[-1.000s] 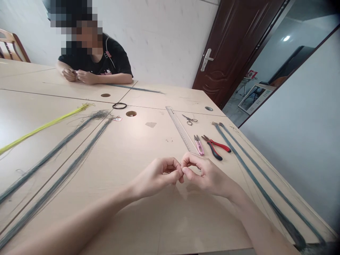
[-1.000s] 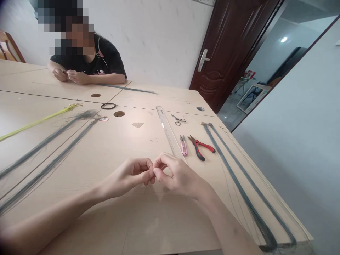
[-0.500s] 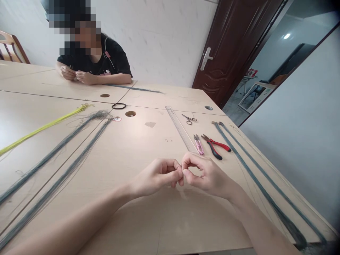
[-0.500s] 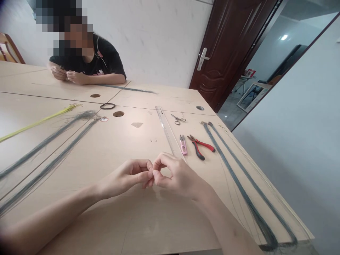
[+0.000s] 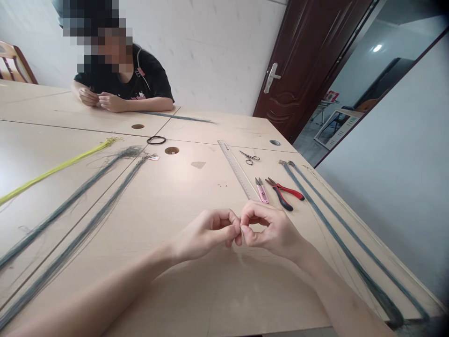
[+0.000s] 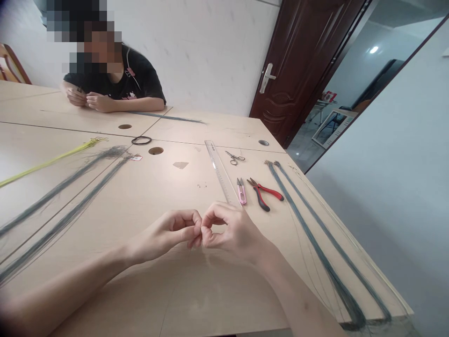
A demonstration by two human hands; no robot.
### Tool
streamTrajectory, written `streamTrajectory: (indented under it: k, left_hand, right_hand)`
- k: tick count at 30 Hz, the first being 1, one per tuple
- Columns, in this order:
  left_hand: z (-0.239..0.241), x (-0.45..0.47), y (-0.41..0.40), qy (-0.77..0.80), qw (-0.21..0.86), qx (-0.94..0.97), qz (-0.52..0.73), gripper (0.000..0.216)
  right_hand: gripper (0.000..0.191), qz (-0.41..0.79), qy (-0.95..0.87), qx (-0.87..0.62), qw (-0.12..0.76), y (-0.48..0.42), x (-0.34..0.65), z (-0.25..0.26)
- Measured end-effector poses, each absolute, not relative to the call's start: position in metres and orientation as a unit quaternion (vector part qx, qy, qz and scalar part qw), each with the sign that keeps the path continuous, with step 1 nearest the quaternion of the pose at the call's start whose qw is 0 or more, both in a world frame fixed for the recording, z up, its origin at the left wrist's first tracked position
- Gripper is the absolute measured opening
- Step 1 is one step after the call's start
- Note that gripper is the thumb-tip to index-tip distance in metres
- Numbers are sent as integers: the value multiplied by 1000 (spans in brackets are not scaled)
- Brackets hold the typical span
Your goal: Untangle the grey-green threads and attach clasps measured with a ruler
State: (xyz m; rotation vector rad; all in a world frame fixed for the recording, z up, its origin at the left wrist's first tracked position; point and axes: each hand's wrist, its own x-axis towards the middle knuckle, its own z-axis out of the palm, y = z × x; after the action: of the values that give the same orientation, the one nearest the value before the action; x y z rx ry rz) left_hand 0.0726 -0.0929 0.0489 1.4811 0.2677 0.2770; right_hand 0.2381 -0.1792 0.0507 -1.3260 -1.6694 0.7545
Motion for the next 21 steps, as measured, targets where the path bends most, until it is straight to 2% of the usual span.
streamTrajectory:
  k: [5, 9, 15, 21]
  left_hand:
    - [49, 72, -90, 118, 724, 663, 148, 19]
    - [51, 71, -89, 124, 715, 669, 159, 19]
    - [51, 71, -89, 124, 709, 678, 149, 21]
    - [52, 70, -87, 139, 701, 687, 132, 20]
  right_hand:
    - [16, 286, -664, -526, 448, -179, 237, 54]
    - [13, 287, -657, -522, 462, -178, 236, 58]
    - [5, 305, -659, -520, 449, -179, 237, 59]
    - [7, 303, -671, -518, 436, -179, 238, 61]
